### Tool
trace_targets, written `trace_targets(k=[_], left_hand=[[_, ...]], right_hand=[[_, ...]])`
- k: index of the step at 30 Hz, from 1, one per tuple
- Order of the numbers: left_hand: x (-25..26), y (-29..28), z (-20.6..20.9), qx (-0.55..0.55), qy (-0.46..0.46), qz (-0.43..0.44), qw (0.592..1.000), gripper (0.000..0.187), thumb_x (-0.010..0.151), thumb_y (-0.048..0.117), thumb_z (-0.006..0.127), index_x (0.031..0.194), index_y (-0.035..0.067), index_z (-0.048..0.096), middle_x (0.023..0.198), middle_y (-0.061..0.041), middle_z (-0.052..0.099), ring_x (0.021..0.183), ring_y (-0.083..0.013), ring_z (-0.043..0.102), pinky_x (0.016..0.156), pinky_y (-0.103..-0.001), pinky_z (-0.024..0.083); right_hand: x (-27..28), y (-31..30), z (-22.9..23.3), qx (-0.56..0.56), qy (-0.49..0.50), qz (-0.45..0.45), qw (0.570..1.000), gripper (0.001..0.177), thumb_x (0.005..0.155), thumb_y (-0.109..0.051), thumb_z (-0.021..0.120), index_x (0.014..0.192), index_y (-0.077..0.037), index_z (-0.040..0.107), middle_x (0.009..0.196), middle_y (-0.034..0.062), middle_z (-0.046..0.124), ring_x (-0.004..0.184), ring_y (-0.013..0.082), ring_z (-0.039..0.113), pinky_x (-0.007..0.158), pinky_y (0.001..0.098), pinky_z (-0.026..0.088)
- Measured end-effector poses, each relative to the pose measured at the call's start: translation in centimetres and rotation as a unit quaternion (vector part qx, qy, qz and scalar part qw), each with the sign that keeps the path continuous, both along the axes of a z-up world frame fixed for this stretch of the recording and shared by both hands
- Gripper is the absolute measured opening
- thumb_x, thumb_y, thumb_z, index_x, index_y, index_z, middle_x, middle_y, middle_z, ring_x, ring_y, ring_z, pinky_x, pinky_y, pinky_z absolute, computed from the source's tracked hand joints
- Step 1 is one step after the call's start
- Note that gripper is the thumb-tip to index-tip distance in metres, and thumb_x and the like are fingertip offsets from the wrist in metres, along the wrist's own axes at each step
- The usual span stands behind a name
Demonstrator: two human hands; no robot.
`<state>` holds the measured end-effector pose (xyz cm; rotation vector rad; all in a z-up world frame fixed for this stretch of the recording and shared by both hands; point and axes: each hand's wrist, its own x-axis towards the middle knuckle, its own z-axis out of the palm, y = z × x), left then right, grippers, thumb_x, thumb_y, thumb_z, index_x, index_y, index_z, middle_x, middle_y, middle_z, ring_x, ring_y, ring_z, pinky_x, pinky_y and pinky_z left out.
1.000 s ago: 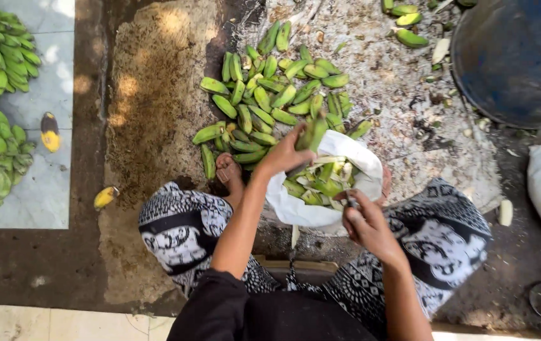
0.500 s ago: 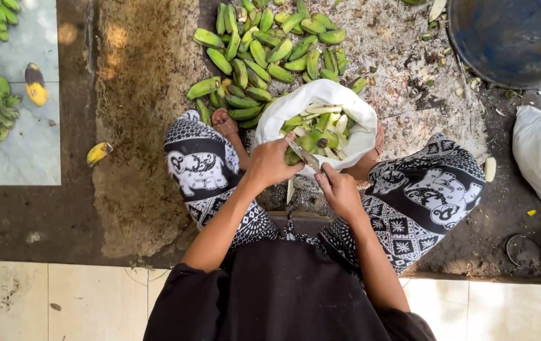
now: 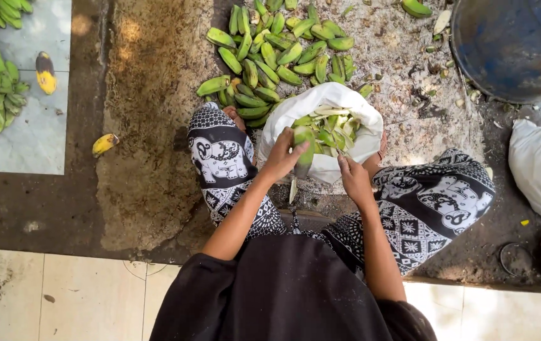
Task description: The person sits on the ground and peels green bananas using a knife. They hold the banana in their left hand and use the knife in their right hand to remove the peel, placing the peeled fruit into a white sack.
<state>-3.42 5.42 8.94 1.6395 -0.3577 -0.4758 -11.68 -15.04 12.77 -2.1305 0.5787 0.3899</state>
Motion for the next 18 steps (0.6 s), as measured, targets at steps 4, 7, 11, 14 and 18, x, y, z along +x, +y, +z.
trace_targets(k=[4,7,11,14,18], left_hand=[[0.7,-2.0,-2.3,-0.077,0.148,0.072,0.983,0.077,0.098,0.051,0.072,0.148,0.001,0.042,0.129,-0.022,0.051,0.112,-0.0305,0.06,0.089,-0.047,0.057],[0.6,-3.4,-3.5,-0.195,0.295,0.155,0.922,0.067,0.091,0.024,0.079,0.143,0.007,0.04,0.111,-0.007,0.05,0.085,-0.0188,0.069,0.085,-0.031,0.064],[0.1,-3.3,-4.6,-0.316,0.42,0.139,0.839,0.065,0.092,0.023,0.081,0.142,0.005,0.044,0.126,-0.027,0.049,0.111,-0.0404,0.064,0.093,-0.038,0.064],[-0.1,-2.5,-3.0,-0.282,0.423,0.071,0.858,0.076,0.09,0.032,0.082,0.146,0.002,0.04,0.133,-0.028,0.05,0.12,-0.0413,0.061,0.098,-0.039,0.062],[0.1,-2.1,4.1,-0.102,0.35,-0.087,0.927,0.095,0.081,0.037,0.088,0.149,-0.001,0.035,0.145,-0.04,0.041,0.134,-0.0543,0.045,0.111,-0.06,0.044]], right_hand=[[-1.5,-2.3,-7.8,0.127,-0.136,-0.045,0.981,0.054,0.116,-0.034,0.033,0.075,-0.007,0.056,0.045,0.0076,0.046,0.037,0.0186,0.046,0.036,0.0293,0.035],[-1.7,-1.1,-5.3,0.249,-0.212,-0.076,0.942,0.048,0.116,-0.034,0.027,0.084,-0.005,0.051,0.043,0.0039,0.037,0.029,0.0123,0.037,0.03,0.0227,0.029],[-1.4,-1.0,-5.7,0.27,-0.275,-0.095,0.918,0.044,0.115,-0.028,0.027,0.087,-0.003,0.05,0.045,0.0017,0.036,0.033,0.0095,0.036,0.036,0.0199,0.029],[-1.2,-0.8,-6.2,0.247,-0.293,-0.067,0.921,0.044,0.115,-0.026,0.029,0.087,-0.002,0.052,0.047,0.0034,0.041,0.037,0.0101,0.041,0.04,0.02,0.032],[-1.3,-0.6,-4.7,0.086,-0.277,-0.002,0.957,0.036,0.113,-0.025,0.044,0.094,0.001,0.061,0.065,0.0222,0.055,0.067,0.0263,0.052,0.068,0.0429,0.047]])
